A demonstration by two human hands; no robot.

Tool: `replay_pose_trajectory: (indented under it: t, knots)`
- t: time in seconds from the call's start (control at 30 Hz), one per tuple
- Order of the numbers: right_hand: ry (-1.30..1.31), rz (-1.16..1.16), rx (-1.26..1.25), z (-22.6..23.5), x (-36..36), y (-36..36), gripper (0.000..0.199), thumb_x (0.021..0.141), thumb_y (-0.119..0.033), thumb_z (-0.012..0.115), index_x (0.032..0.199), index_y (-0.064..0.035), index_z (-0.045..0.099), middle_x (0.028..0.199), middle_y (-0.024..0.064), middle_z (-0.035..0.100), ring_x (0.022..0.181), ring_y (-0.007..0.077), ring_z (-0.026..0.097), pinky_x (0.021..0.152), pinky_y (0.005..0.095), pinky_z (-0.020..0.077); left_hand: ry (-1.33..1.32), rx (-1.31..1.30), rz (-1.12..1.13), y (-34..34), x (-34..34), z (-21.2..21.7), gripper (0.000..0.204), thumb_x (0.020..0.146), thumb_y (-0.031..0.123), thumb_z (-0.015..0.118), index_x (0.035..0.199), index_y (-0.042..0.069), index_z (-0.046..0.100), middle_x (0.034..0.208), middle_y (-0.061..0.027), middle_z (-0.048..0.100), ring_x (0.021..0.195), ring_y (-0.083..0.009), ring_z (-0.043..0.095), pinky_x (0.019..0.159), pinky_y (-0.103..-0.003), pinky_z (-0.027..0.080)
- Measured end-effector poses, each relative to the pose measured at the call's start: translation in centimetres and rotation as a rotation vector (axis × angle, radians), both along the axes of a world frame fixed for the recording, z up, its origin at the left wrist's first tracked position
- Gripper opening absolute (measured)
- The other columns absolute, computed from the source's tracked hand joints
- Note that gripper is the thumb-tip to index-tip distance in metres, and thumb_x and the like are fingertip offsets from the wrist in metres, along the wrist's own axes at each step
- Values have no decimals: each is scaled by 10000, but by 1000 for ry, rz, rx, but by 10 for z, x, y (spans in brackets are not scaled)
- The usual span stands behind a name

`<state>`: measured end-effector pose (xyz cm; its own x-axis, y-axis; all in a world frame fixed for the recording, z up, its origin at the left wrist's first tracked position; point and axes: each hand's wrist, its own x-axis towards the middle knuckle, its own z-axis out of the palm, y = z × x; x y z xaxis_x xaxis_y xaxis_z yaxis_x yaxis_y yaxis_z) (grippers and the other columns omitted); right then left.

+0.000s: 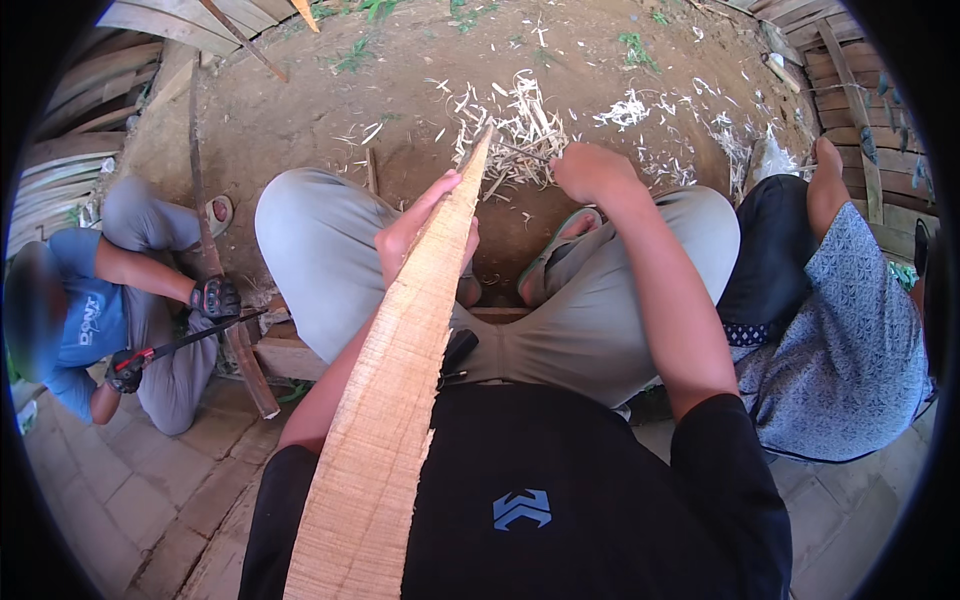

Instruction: The person sits on the ground and uses a knife to shave thin strips from a long piece of wood. They hold the wood with one hand and repeatedly scrape the blade along its length to remove shavings.

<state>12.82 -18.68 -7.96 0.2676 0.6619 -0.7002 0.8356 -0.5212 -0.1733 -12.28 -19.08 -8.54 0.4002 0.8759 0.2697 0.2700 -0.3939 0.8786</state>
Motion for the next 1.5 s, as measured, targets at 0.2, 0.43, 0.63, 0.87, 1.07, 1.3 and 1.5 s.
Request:
replay_pose_trajectory:
  t: [0.2,0.43,0.63,0.87,1.07,1.3,1.5]
  knots:
    - [-31,-67,21,-14,8,2,383,905,-161,478,1207,-35,678,1282,173,658,1183,354,639,976,436,510,10,-49,0,-16,3,-5,525,762,-27,738,1275,15,638,1064,-136,735,841,-116,688,785,-236,527]
    - [95,-47,0,-8,5,-1,374,980,-230,462,1181,9,669,1255,196,662,1073,360,685,859,453,565,-50,-41,-13,-17,-2,-8,526,749,-44,732,1262,23,635,1123,-164,717,869,-146,694,798,-249,530]
    - [192,26,-17,-18,-3,-1,433,1013,-303,460,1177,62,626,1209,234,662,850,327,737,660,415,614,-7,17,55,-18,-2,-11,516,748,5,783,1231,48,608,1183,-178,704,946,-172,712,821,-263,545]
    - [127,-18,-4,6,-21,-7,417,1001,-333,500,1167,19,649,1174,216,680,998,365,701,783,446,586,-76,54,52,-17,-8,-18,528,747,64,837,1218,55,600,1175,-197,702,942,-181,717,816,-280,555]
    - [30,46,116,-3,-29,-21,383,994,-344,519,1119,-22,683,1128,203,696,1082,379,666,924,474,530,-62,76,39,-15,-8,-21,557,739,39,815,1255,44,605,1139,-185,711,866,-153,707,788,-272,557]
    - [-102,117,148,14,-47,-22,283,950,-228,540,1028,-28,725,1058,193,722,1017,358,706,863,449,570,0,44,43,-18,-6,-17,600,733,16,764,1312,51,611,1061,-113,734,802,-116,704,761,-258,560]
    - [-185,188,178,16,-71,-19,240,925,-142,535,945,-23,743,971,184,740,922,347,736,764,430,606,0,-23,27,-18,-11,-21,652,717,2,741,1348,48,588,1103,-117,731,806,-126,715,759,-252,555]
